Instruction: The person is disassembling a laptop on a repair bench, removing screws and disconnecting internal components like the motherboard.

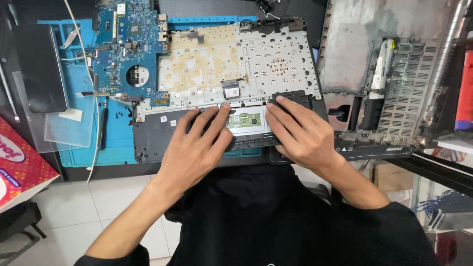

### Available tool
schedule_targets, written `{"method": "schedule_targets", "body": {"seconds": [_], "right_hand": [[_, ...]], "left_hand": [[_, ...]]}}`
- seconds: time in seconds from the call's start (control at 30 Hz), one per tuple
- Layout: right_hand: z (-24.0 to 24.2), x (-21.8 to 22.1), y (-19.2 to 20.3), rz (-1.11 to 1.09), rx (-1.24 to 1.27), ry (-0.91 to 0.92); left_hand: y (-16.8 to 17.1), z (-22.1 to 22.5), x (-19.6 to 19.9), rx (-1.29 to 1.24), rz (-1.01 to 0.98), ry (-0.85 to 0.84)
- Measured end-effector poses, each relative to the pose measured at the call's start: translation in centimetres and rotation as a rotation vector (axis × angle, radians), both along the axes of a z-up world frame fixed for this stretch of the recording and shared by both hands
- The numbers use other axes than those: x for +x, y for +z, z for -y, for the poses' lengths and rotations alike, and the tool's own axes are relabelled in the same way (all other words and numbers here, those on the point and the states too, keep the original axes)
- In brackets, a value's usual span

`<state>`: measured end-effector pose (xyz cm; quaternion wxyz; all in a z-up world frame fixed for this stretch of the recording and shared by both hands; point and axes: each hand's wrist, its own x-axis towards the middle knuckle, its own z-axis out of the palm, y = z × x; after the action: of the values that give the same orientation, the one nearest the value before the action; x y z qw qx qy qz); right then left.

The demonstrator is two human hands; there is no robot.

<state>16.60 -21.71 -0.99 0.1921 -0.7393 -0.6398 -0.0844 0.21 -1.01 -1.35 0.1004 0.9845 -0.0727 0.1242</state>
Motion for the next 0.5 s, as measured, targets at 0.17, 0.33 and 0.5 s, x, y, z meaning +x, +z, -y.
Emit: {"method": "schedule_targets", "body": {"seconds": [0.17, 0.33, 0.5], "right_hand": [[0.0, -0.9, -0.3, 0.036, 0.034, -0.073], [0.1, -1.7, -0.7, 0.042, 0.023, -0.138], [0.4, -1.3, -0.6, 0.011, 0.009, -0.128]], "left_hand": [[-0.4, 0.1, -0.4, 0.025, 0.043, -0.029], [-0.1, 0.1, -0.4, 0.008, 0.057, -0.042], [0.1, 0.4, -0.3, -0.049, 0.054, -0.032]]}}
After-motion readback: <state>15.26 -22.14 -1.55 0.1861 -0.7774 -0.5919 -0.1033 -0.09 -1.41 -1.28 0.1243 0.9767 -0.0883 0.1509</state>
